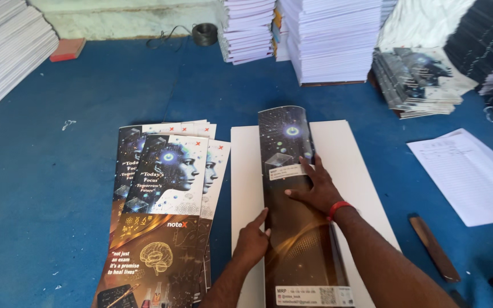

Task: The person places a printed cover sheet over a stack of blank pages, folds the cover over the spine, and uses a wooden tool to press and crease the fold. The person repeats this process for multiple booklets, stacking the finished items to the side.

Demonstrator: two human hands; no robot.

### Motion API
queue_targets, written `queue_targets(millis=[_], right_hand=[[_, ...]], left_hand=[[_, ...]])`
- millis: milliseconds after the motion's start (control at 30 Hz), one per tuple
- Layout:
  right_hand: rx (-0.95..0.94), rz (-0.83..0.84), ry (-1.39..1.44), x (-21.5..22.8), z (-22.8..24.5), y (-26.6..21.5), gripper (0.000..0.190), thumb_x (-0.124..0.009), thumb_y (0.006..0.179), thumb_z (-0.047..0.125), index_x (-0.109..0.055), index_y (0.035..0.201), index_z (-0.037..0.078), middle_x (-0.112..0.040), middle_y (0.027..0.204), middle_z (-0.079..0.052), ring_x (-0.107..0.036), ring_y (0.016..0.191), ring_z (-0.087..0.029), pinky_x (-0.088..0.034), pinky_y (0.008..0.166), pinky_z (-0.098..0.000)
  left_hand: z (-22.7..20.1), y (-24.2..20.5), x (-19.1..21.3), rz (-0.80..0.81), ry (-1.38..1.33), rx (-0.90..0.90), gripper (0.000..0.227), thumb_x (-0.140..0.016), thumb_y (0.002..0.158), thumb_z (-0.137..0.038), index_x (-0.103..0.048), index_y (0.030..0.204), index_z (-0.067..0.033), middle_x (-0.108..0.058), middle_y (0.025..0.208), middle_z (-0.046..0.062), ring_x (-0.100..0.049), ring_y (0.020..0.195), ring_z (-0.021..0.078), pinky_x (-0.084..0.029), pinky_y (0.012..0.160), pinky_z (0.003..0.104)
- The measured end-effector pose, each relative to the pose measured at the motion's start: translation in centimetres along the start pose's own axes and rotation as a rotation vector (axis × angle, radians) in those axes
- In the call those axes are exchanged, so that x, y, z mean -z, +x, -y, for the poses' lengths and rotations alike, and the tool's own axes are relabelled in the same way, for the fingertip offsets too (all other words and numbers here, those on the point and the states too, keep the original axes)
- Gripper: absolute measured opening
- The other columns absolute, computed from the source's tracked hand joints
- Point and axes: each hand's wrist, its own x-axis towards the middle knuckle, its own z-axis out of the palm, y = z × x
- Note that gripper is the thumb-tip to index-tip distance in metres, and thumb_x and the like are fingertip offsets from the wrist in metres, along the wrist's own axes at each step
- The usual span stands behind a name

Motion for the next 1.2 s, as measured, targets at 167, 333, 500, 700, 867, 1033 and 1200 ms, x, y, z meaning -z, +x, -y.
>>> queue_targets(millis=[167, 333, 500, 700, 867, 1033, 1200], right_hand=[[-0.074, 0.066, -0.255, -2.0, -0.2, 0.8, 0.116, -0.088, 0.060, 0.067, -0.031, 0.158, 0.041, -0.004, 0.171, -0.014, -0.014, 0.152, -0.050, -0.034, 0.120, -0.0556], [-0.135, 0.133, -0.396, -2.0, 0.7, 0.3, 0.116, -0.084, 0.059, 0.074, -0.031, 0.157, 0.044, -0.003, 0.173, -0.006, -0.013, 0.153, -0.050, -0.039, 0.117, -0.0560], [-0.184, 0.212, -0.466, -1.8, 2.6, 0.4, 0.112, -0.081, 0.061, 0.076, -0.032, 0.157, 0.043, 0.000, 0.173, -0.003, -0.006, 0.154, -0.048, -0.040, 0.115, -0.0598], [-0.209, 0.213, -0.507, -2.3, 3.5, 0.3, 0.114, -0.080, 0.059, 0.081, -0.034, 0.156, 0.042, -0.001, 0.172, -0.003, -0.005, 0.155, -0.048, -0.044, 0.110, -0.0627], [-0.203, 0.211, -0.528, -2.7, 3.4, 0.3, 0.114, -0.081, 0.058, 0.081, -0.036, 0.155, 0.041, -0.002, 0.172, -0.004, -0.004, 0.154, -0.047, -0.047, 0.105, -0.0657], [-0.200, 0.222, -0.566, -2.9, 3.4, 0.3, 0.112, -0.081, 0.059, 0.080, -0.038, 0.155, 0.040, -0.003, 0.171, -0.004, -0.002, 0.154, -0.047, -0.047, 0.103, -0.0695], [-0.198, 0.220, -0.569, -3.3, 3.5, 0.3, 0.112, -0.082, 0.060, 0.079, -0.038, 0.155, 0.039, -0.004, 0.170, -0.004, 0.000, 0.154, -0.047, -0.042, 0.105, -0.0722]], left_hand=[[2.9, 2.8, -2.7, -0.185, 0.151, -0.141, 0.057, -0.075, 0.091, -0.022, -0.057, 0.145, -0.0192, -0.066, 0.114, 0.023, -0.066, 0.104, 0.0346, -0.054, 0.094, 0.042], [2.8, 5.5, -2.9, -0.354, -0.095, 0.128, 0.057, -0.066, 0.088, -0.013, -0.057, 0.144, -0.0060, -0.060, 0.139, 0.022, -0.060, 0.128, 0.0340, -0.049, 0.107, 0.039], [1.2, 7.0, -2.6, -0.313, -0.588, 0.278, 0.072, -0.067, 0.081, -0.007, -0.046, 0.150, -0.0040, -0.057, 0.146, 0.021, -0.059, 0.133, 0.0295, -0.049, 0.109, 0.036], [1.3, 7.0, -1.5, -0.232, -0.705, 0.333, 0.073, -0.069, 0.082, -0.012, -0.045, 0.150, -0.0002, -0.057, 0.145, 0.022, -0.056, 0.136, 0.0312, -0.046, 0.112, 0.037], [1.3, 7.1, -1.2, -0.257, -0.673, 0.372, 0.073, -0.071, 0.079, -0.013, -0.049, 0.148, -0.0010, -0.055, 0.147, 0.021, -0.054, 0.137, 0.0310, -0.046, 0.113, 0.038], [1.3, 7.1, -1.1, -0.254, -0.688, 0.358, 0.072, -0.069, 0.080, -0.011, -0.048, 0.148, 0.0011, -0.063, 0.137, 0.022, -0.063, 0.126, 0.0289, -0.051, 0.106, 0.037], [1.2, 7.0, -1.1, -0.254, -0.693, 0.357, 0.071, -0.070, 0.081, -0.010, -0.048, 0.148, 0.0011, -0.068, 0.126, 0.020, -0.068, 0.107, 0.0227, -0.056, 0.089, 0.032]])
